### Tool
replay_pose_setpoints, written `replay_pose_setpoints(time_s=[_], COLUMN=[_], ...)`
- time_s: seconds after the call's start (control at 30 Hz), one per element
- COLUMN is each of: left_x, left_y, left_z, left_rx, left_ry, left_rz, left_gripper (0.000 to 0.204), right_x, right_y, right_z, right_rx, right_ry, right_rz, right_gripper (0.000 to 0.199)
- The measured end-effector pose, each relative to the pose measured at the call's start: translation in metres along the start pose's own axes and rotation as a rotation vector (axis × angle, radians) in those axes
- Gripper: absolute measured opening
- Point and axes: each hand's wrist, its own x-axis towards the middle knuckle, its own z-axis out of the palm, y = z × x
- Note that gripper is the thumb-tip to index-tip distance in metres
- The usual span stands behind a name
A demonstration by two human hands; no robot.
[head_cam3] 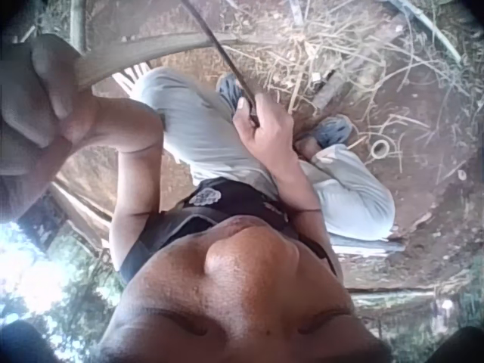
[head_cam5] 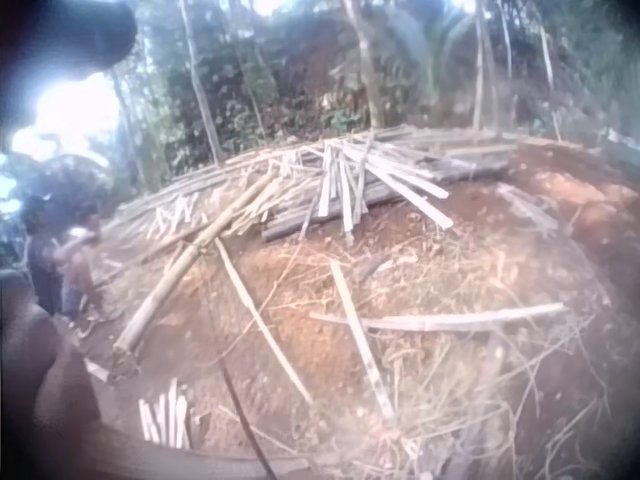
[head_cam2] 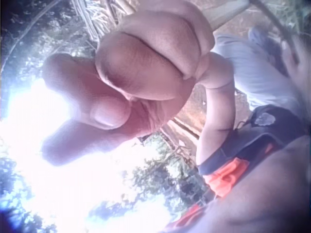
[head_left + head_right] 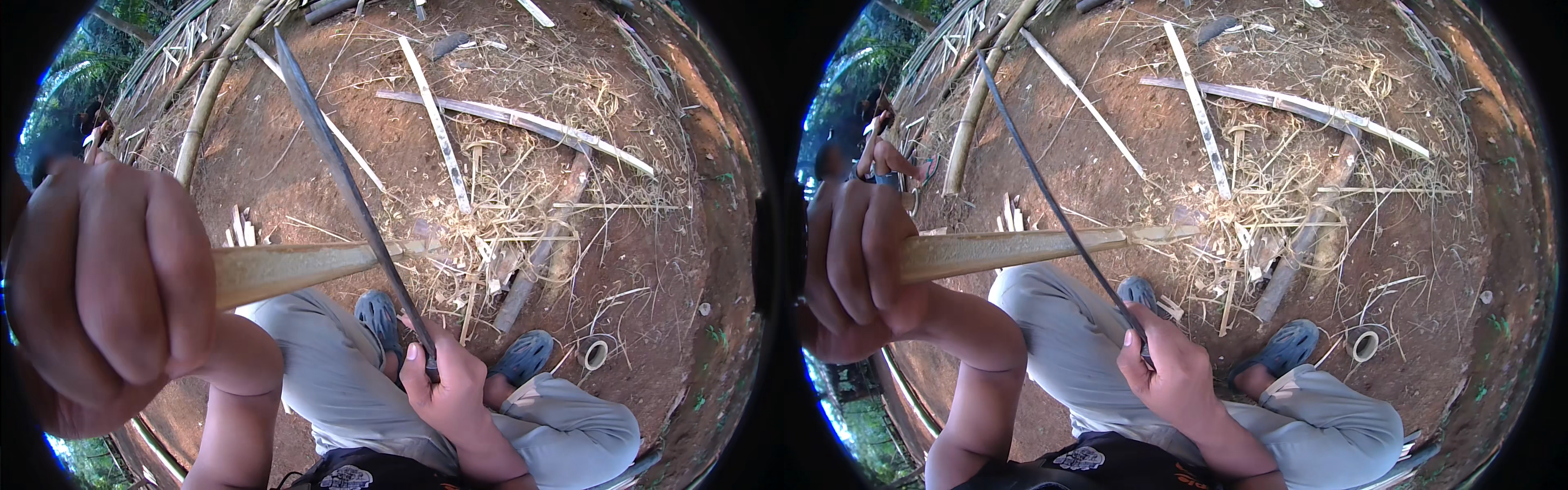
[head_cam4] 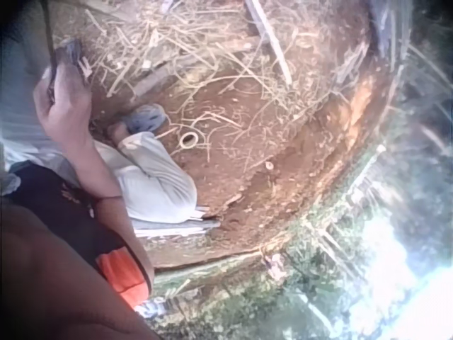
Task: The person sits on the ground and uses a machete to split long bamboo poles into thin strips. They hold the bamboo vertically and strike it with the machete to separate the sections, occasionally inspecting the resulting strips.
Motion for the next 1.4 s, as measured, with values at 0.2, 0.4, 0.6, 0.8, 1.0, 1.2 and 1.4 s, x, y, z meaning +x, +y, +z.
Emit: replay_pose_setpoints(time_s=[0.2, 0.4, 0.6, 0.8, 1.0, 1.2, 1.4], left_x=[0.002, 0.000, 0.009, 0.008, 0.015, 0.011, 0.021], left_y=[-0.007, -0.006, -0.005, -0.014, -0.009, -0.017, -0.008], left_z=[-0.002, 0.002, -0.002, -0.006, -0.005, -0.014, -0.021], left_rx=[0.010, -0.003, 0.049, -0.032, 0.084, 0.059, 0.090], left_ry=[0.014, 0.004, 0.072, 0.031, 0.082, -0.004, -0.006], left_rz=[-0.003, -0.012, -0.024, -0.064, -0.050, -0.056, -0.053], left_gripper=[0.011, 0.013, 0.019, 0.021, 0.024, 0.028, 0.029], right_x=[0.005, -0.007, -0.006, -0.012, -0.005, -0.007, -0.011], right_y=[0.021, -0.001, 0.054, 0.026, 0.067, 0.050, 0.088], right_z=[0.007, 0.002, 0.028, 0.014, 0.030, 0.022, 0.040], right_rx=[0.003, 0.037, -0.080, -0.135, -0.163, -0.178, -0.279], right_ry=[-0.022, 0.043, 0.048, 0.120, 0.108, 0.147, 0.085], right_rz=[0.192, -0.194, 0.158, -0.110, 0.102, -0.031, 0.123], right_gripper=[0.026, 0.022, 0.017, 0.014, 0.014, 0.016, 0.018])
